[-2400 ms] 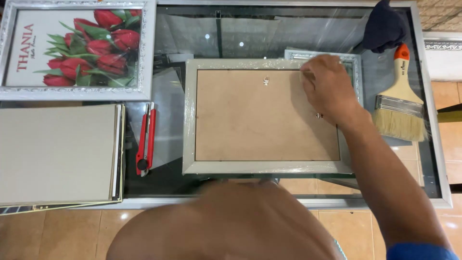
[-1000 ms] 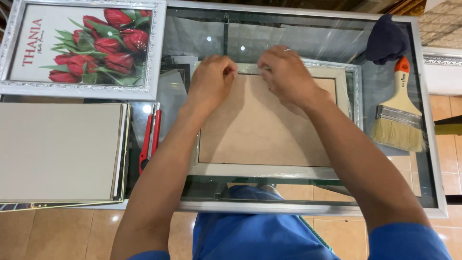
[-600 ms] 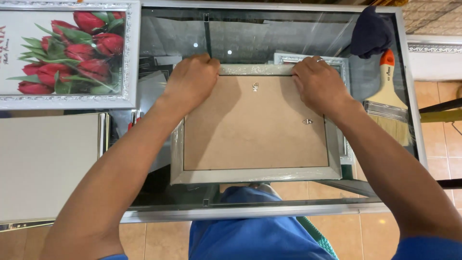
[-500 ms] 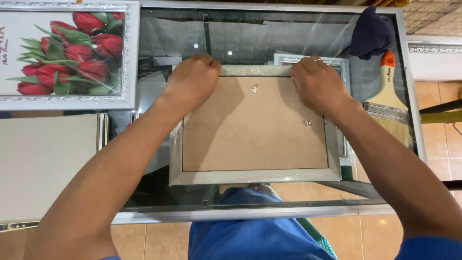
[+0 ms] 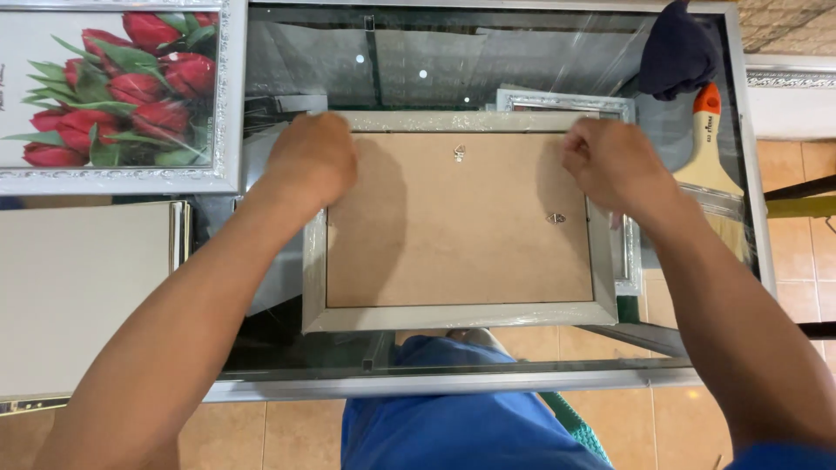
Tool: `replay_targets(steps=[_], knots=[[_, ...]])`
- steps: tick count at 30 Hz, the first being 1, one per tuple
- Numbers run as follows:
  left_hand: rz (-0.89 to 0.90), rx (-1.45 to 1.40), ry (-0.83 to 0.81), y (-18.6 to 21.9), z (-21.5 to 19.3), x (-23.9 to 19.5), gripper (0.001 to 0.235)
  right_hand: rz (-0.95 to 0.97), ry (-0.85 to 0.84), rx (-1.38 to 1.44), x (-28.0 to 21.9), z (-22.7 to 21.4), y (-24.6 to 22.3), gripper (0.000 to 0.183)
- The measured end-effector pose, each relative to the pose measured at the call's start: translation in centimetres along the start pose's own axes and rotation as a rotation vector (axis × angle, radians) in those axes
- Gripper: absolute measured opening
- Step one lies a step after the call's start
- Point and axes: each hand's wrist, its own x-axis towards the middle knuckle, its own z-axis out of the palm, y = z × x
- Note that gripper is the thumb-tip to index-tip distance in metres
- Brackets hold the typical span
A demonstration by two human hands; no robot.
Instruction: Cleaning the glass and assembling a picture frame with artwork and backing.
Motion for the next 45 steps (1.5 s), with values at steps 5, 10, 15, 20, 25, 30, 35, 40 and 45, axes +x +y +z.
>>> replay_targets(steps=[5, 10, 15, 20, 25, 30, 35, 40, 45], knots=[[0.024, -0.018, 0.102, -2.6, 1.5, -8.2, 0.022, 0.094, 0.061, -0.074, -7.4, 1.2, 0.2, 0.013], [-0.037, -0.066, 0.134, -2.0, 2.0, -10.3, 0.019, 0.150, 0.190, -0.148, -9.2, 3.1, -1.4, 0.019], [-0.135, 0.073, 0.042, -0.7, 1.5, -10.1, 0.028, 0.177, 0.234, -0.438, -8.6, 4.2, -2.2, 0.021], [-0.244, -0.453, -0.104, -3.9, 0.4, -9.1, 0.018, 0.317, 0.093, 0.228, -8.3, 2.0, 1.0, 0.018], [-0.053, -0.411, 0.074, -2.5, 0.9, -11.9, 0.012, 0.222, 0.154, 0.168, -10.9, 1.7, -1.6, 0.010], [0.221, -0.136, -0.188, -0.1, 2.3, -15.1, 0.012, -0.005, -0.314, 0.015, -13.0, 1.3, -4.0, 0.007], [0.359, -0.051, -0.211, -0.1, 2.6, -15.2, 0.013, -0.064, -0.458, -0.077, -12.2, 0.4, -4.4, 0.009], [0.388, 0.140, -0.317, 0.8, 2.1, -14.5, 0.017, 0.060, -0.624, -0.170, -11.1, -0.7, -6.2, 0.018], [0.610, 0.439, -0.139, 2.1, 4.4, -14.3, 0.027, -0.203, -0.571, -0.361, -10.7, 0.4, -6.0, 0.016]])
